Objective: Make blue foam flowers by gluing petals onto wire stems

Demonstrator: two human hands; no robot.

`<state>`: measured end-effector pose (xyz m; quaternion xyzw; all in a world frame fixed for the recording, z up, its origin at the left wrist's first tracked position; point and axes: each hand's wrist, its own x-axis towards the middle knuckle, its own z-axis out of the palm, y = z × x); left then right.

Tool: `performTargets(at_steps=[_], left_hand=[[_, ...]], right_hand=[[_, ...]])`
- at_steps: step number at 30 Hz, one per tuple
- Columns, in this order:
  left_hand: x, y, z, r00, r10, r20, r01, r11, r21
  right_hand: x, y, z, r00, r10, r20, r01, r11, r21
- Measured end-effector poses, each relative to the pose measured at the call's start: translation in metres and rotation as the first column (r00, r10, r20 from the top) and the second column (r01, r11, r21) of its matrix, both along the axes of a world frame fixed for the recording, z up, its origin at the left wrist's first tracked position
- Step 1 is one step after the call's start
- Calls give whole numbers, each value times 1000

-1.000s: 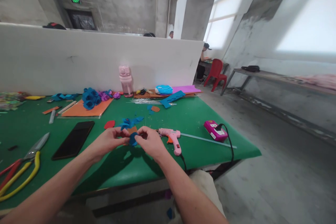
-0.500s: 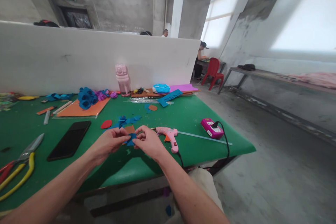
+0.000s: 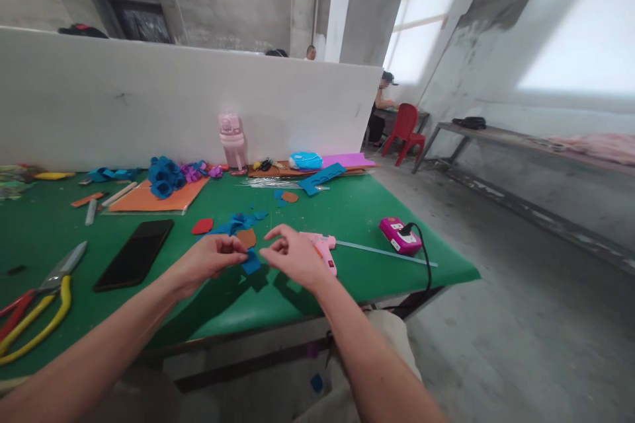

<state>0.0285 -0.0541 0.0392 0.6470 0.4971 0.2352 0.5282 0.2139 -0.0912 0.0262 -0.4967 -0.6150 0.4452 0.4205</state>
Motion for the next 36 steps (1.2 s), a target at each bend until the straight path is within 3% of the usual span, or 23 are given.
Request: performTargets(at_steps=[3,6,9,13,17,20,24,26,28,32,36], left_hand=[[0,0,-2,1000,-18,-24,18,1000,16],[0,4,-12,996,-65,-62,68,997,38],[-2,13,-24,988,-83,-133,99,989,111],[-8,22,-23,976,78,-204,-15,957,290],[-13,17,-6,988,78,-136,-52,982,182],[-16,12,2,995,-9,-95,12,999,34],[-17,10,-5,984,-171,-60,162,979,-124],[-14,12,-15,975,-212,-61,203,970,-131],[-9,17,-25,977,-201,-68,197,979,-58],[-7,26,-29,1000,-1,-15,3,992,124],[-29,27,-8,996,-24,-81,23,1000,-22]], right_hand=[[38,-7,12,971,-236,30,234,970,71],[81,-20,9,906,-393,155,391,919,48],[105,-32,-5,876,-390,283,431,897,-99],[100,-32,-20,778,-343,527,416,909,-22],[83,-20,-22,609,-252,752,380,925,2],[79,-14,-20,583,-196,788,392,918,-62],[78,-18,-15,761,-241,603,397,908,-137],[74,-22,-12,885,-317,342,393,902,-180],[69,-25,-11,938,-345,17,338,907,-250],[55,-24,-10,863,-307,-403,159,920,-359],[40,-25,-9,780,-202,-592,-41,928,-371]])
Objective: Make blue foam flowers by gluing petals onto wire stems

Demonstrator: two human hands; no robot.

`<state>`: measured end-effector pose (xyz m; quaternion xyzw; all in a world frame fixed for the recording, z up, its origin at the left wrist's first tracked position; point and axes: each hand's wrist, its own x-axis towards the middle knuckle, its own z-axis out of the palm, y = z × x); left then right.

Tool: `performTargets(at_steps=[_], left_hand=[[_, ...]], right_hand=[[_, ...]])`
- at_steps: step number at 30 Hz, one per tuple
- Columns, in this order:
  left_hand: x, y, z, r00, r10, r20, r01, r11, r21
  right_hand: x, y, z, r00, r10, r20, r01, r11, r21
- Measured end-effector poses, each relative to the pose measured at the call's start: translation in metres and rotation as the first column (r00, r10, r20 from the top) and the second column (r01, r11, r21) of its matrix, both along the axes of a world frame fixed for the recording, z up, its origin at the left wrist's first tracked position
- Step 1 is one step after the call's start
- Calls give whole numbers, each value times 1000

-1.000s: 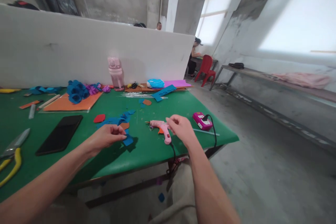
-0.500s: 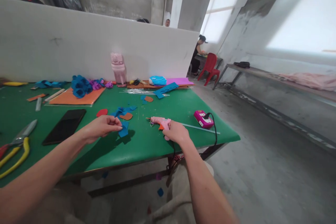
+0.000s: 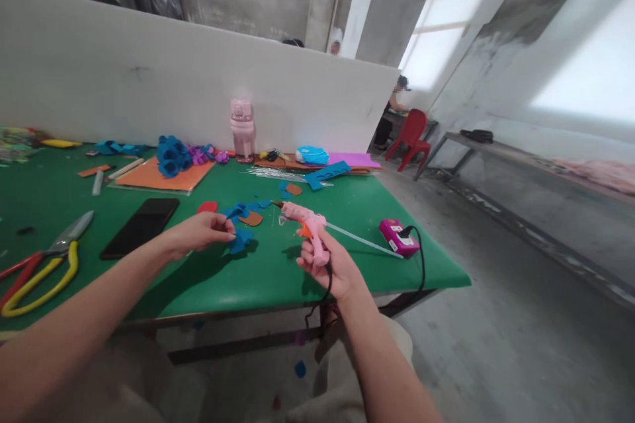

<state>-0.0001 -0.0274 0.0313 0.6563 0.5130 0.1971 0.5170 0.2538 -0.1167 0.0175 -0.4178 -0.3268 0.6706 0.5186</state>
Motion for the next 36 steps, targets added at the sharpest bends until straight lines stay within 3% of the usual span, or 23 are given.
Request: performTargets(at_steps=[4,7,10,13,16,21,30,36], left_hand=[[-19,2,13,999,-15,28,16,999,-30],[-17,6,6,999,4,34,-2,998,-69],[-4,2,-9,1000,9,7,-8,997,-80],[13,-7,-20,997,-38,-69,33,997,-77],[22,-13,-25,992,-55,-117,59,998,33],[23,-14,-23,990,-39,-137,54,993,108],[26,-16,-18,991,-10,-136,21,997,80],[25,-15,-20,990,-7,-143,17,998,66]], right_hand=[[-7,-6,5,1000,9,11,-10,998,55],[-6,-10,7,994,4,111,-23,985,170],[-3,-12,6,964,64,258,-114,977,181],[-4,-14,6,905,135,402,-201,971,127],[-6,-17,7,823,182,539,-276,956,99],[-7,-18,9,652,129,748,-340,931,136],[-10,-18,12,663,107,741,-336,927,167],[-6,-23,17,590,118,799,-395,905,157]])
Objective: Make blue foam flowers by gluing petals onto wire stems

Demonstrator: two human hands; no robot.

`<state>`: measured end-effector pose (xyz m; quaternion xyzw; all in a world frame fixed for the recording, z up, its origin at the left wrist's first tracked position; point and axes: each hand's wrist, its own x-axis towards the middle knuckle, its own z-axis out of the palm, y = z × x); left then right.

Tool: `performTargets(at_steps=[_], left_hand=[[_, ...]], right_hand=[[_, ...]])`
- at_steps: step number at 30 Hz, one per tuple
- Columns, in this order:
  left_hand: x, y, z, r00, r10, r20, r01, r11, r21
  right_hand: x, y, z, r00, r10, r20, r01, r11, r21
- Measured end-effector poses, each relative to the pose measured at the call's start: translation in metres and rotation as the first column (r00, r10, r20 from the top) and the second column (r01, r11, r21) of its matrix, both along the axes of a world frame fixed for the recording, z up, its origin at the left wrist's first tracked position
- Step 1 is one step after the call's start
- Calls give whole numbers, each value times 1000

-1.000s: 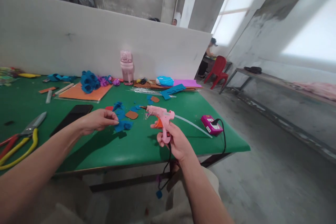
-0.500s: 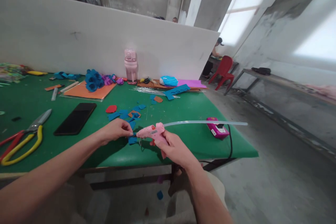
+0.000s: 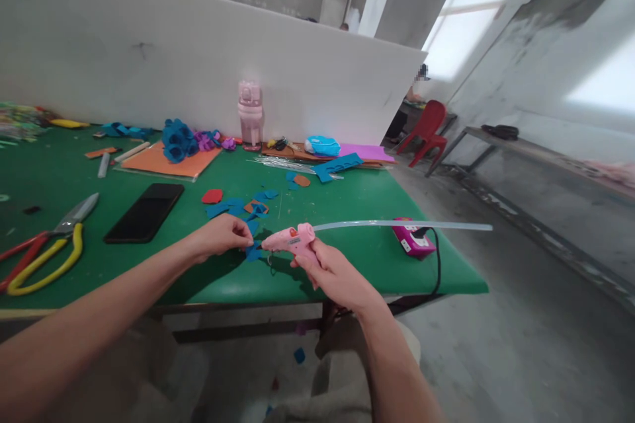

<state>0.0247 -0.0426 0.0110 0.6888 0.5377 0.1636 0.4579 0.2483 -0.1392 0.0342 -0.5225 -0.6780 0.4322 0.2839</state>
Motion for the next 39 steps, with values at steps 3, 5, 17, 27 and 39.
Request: performTargets(at_steps=[3,5,17,27,39], left_hand=[[-1,1,-2,1000,-15,-1,15,1000,15],[-1,2,-3,1000,-24,0,24,999,28],[-2,5,-9,998,-60,13,59,997,56],[-1,4,-4,997,-72,-15,73,996,57],[-1,3,-4,997,-73,-24,74,996,52]], right_hand=[[1,-2,0,996,1,84,-4,999,36],[0,-2,0,993,8,122,-16,997,69],[-10,-2,0,970,44,238,-83,984,157],[-13,-2,0,955,47,294,-107,975,193],[-12,0,-2,943,46,329,-118,972,202]])
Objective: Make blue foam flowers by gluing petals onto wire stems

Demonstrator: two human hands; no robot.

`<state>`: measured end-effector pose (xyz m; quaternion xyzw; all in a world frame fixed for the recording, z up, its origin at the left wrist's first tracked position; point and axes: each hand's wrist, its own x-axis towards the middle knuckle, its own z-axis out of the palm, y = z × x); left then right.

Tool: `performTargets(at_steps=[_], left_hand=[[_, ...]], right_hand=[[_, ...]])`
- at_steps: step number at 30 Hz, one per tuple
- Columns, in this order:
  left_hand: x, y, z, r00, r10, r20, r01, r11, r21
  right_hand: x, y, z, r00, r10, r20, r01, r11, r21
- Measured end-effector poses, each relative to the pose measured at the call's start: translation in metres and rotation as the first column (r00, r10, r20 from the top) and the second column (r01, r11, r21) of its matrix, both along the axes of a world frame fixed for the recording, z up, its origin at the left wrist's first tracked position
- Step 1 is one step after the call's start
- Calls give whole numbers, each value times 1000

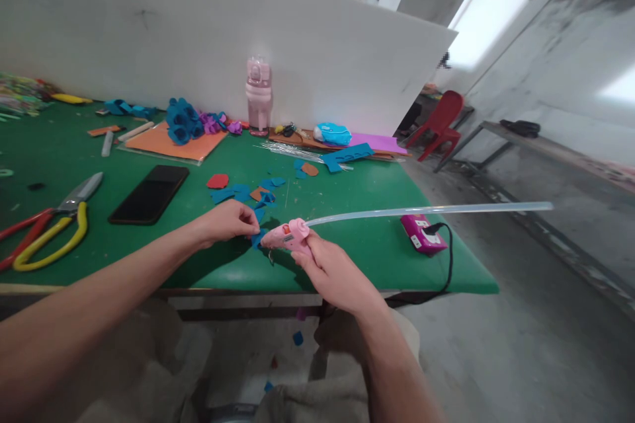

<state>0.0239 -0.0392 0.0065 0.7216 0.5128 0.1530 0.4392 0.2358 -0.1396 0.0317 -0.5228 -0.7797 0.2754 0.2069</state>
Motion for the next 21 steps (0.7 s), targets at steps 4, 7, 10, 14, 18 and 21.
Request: performTargets(at_steps=[4,7,10,14,18,21], left_hand=[[0,0,0,1000,-2,4,2,1000,-2],[0,0,0,1000,-5,-2,5,1000,4],[0,0,0,1000,-6,-12,6,1000,5],[0,0,1,1000,-1,-14,1,1000,4],[0,0,1,1000,-3,0,3,1000,4],[0,0,1,1000,-4,2,4,1000,5]], right_hand=[[0,0,0,1000,-1,11,1,1000,6],[0,-1,0,1000,-7,29,6,1000,18],[0,-1,0,999,-5,42,4,1000,30],[-1,-1,0,1000,-5,28,4,1000,31],[-1,0,0,1000,-13,29,12,1000,29],[0,0,0,999,-18,34,17,999,38]])
